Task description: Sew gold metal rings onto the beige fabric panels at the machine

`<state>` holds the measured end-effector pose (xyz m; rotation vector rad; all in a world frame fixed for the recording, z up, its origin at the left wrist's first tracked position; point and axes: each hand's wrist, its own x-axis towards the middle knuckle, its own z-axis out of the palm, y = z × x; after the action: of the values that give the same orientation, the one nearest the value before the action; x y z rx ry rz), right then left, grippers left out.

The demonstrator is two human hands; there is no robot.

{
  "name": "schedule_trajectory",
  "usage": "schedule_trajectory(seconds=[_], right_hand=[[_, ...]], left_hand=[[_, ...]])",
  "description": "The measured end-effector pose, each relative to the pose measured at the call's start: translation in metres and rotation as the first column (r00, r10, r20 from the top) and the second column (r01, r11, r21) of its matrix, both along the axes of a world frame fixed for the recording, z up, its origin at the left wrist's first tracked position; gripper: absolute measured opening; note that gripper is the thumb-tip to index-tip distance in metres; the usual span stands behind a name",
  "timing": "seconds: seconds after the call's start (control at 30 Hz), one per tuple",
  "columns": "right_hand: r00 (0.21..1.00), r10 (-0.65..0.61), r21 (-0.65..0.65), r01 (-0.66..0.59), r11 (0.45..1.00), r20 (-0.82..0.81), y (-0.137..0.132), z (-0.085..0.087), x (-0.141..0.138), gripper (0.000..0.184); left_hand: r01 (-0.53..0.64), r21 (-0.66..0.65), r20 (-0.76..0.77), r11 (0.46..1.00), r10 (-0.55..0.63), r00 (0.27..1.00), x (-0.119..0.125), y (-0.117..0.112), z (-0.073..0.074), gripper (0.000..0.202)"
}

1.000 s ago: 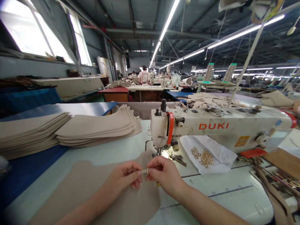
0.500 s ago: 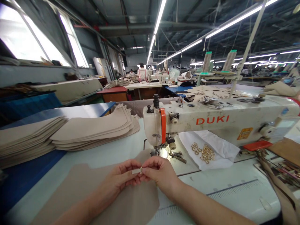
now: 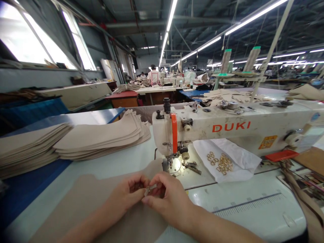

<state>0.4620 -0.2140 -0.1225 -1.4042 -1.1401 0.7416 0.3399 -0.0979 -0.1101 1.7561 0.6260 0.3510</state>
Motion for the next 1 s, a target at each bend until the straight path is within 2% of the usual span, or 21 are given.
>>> schedule_trajectory(seconds=[0.1,0.23,0.47,0.67,0.83,1.0], right_hand=[[0.998,-0.015,0.017,0.014,1.000,0.066,0.000,-0.001,0.002,0.009],[0.993,-0.063,0.040,0.060,0.997,0.102,0.002,-0.001,0.005,0.006],[0.989,-0.139,0.041,0.141,0.989,-0.042,0.006,-0.003,0.002,0.011],[0.983,-0.176,0.065,0.179,0.982,-0.058,0.009,-0.005,0.002,0.011],[0.988,-0.150,0.081,0.153,0.985,-0.037,0.007,-0.005,0.002,0.008],[0.982,-0.082,0.073,0.095,0.993,-0.172,0.006,-0.005,0.003,0.008]], left_hand=[[-0.011,0.051,0.004,0.999,0.011,1.000,-0.001,0.001,-0.005,0.004],[-0.031,0.009,0.059,0.999,0.030,0.998,0.000,-0.001,-0.005,0.005],[-0.102,-0.140,0.128,0.985,0.120,0.984,0.003,-0.004,0.004,0.014],[-0.129,-0.156,0.122,0.979,0.148,0.981,0.004,-0.004,0.003,0.019],[-0.151,-0.048,0.148,0.987,0.156,0.977,0.002,-0.007,-0.001,0.016],[-0.155,0.096,0.186,0.983,0.135,0.973,-0.001,-0.010,-0.001,0.006]])
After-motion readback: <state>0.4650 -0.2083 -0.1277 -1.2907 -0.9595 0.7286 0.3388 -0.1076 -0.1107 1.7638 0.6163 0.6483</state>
